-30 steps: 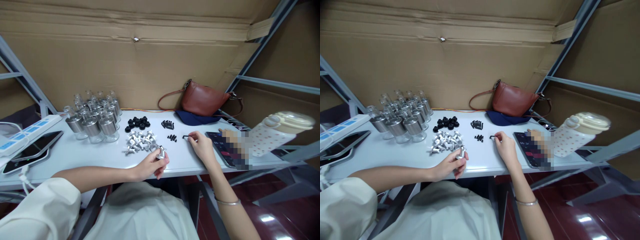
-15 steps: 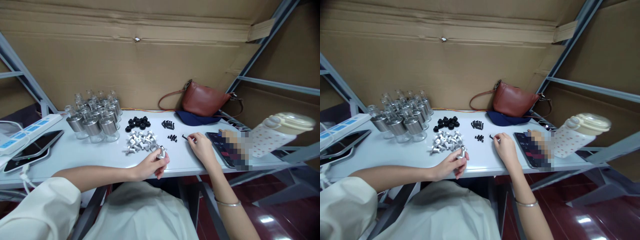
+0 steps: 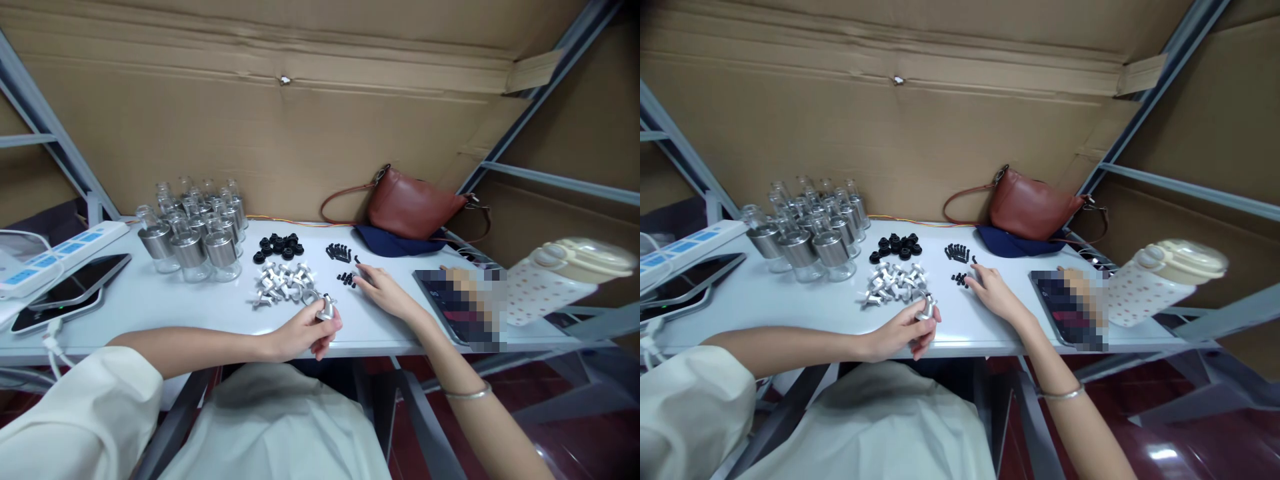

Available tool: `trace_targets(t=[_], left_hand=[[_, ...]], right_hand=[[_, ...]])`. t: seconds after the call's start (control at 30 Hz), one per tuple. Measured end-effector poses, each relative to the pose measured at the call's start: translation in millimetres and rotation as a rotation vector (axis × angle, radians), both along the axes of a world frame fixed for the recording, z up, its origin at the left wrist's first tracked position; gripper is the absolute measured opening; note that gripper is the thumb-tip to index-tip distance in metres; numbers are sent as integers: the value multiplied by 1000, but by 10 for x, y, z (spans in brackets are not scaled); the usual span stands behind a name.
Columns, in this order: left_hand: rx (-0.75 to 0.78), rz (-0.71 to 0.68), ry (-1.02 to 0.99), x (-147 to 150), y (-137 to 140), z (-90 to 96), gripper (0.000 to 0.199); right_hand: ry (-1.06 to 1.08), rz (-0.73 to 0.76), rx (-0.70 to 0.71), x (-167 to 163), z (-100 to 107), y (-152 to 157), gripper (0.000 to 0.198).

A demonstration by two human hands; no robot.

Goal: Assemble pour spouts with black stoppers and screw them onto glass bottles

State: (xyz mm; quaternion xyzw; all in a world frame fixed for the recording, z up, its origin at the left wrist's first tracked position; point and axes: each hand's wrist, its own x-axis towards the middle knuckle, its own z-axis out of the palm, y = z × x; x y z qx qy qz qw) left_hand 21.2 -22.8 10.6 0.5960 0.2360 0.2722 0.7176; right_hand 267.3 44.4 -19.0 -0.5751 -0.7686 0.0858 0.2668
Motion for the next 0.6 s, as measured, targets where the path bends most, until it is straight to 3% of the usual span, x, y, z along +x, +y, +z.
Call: trace_targets(t=[0.27, 0.43, 0.6], left_hand=[[-2, 21, 80, -9, 3, -10, 45], [1, 6, 65, -8, 8, -15, 41], [-3, 31, 65, -5, 8, -48, 43]], right_hand=[[171, 78, -100, -23, 13, 227, 40], [145, -67, -27, 10, -77, 232, 36], [171, 67, -79, -14, -72, 286, 35]])
